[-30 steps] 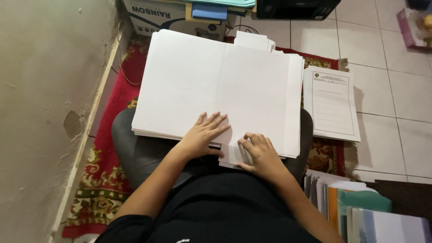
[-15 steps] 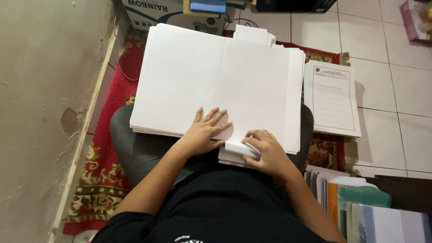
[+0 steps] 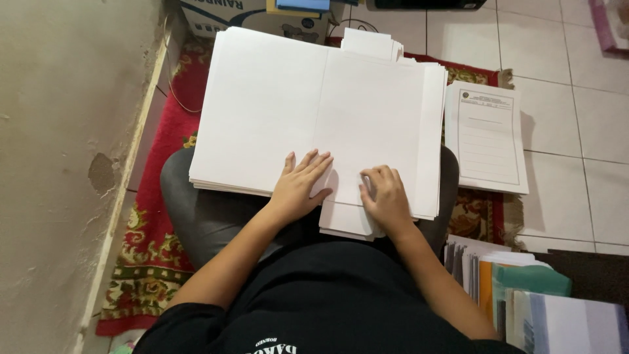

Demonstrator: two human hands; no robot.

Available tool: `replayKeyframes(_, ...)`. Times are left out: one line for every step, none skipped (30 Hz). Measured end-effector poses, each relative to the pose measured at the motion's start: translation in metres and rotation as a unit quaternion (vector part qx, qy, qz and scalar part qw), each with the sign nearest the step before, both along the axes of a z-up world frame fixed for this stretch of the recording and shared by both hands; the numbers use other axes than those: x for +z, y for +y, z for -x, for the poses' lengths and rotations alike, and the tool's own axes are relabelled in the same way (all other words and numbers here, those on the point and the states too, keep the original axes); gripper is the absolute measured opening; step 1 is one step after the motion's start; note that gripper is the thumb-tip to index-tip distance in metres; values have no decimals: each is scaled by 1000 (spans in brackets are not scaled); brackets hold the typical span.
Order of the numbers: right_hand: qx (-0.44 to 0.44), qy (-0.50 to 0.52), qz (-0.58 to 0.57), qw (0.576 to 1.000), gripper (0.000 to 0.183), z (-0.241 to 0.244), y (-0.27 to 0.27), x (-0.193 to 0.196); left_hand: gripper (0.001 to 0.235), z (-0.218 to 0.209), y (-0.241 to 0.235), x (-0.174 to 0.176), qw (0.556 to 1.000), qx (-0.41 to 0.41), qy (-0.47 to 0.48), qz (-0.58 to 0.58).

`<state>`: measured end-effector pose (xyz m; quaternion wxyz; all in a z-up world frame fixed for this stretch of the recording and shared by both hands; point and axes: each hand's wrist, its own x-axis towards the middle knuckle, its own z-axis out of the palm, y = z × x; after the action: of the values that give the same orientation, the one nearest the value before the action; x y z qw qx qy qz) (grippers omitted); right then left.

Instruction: The person sits on the floor and folds large white sheets of paper in half by hand. They smooth the crease with both hands, then place the folded sheet onto a separate stack to the right. This process is repeated for multiple sheets throughout the video.

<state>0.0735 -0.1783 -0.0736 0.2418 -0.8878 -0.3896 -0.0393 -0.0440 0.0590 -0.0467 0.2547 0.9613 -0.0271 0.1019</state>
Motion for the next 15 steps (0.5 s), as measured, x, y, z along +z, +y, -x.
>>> replayKeyframes(-1,2,1,1000,24,6,5,7,69,1,0,3,1000,-1,2,1)
replayKeyframes(-2,-43,37,998,27,12,9,15,67,2,-1,5,1000,-12,-1,-20)
replayKeyframes(-1,-88,74,993,31,18,13,22,65,3,-2,7,999,-22,-4,-41)
replayKeyframes(0,-86,76,993,31,21,21,25,65,2,-2,11,999,-22,-1,-39)
replayKeyframes(16,-105,99,989,37,26,27,27,75,3,-3,14,998,-30,15,-57)
replayKeyframes(31,-124,121,984,44,30,33,30,85,3,-4,18,996,-38,32,-76)
replayKeyframes(30,-119,125,984,44,35,36,38,85,4,-5,16,996,-41,36,-71)
replayKeyframes(41,-69,128,988,51,39,39,47,79,5,-6,14,996,-38,31,-76)
replayKeyframes(53,-23,127,990,57,39,45,56,73,3,-5,14,996,-32,22,-84)
replayKeyframes(53,-22,129,990,57,29,36,42,73,3,-6,13,996,-32,23,-83)
replayKeyframes(23,-22,151,988,65,20,29,27,78,3,-5,12,996,-30,31,-81)
replayKeyframes(-8,-22,173,985,72,10,22,12,83,3,-4,11,996,-28,39,-80)
replayKeyframes(-7,-21,173,985,72,10,17,13,83,3,-3,10,996,-27,40,-80)
replayKeyframes(-32,-21,178,983,73,9,11,13,87,3,-4,10,995,-27,47,-84)
replayKeyframes(-57,-22,184,981,73,8,4,14,91,3,-5,9,995,-26,54,-86)
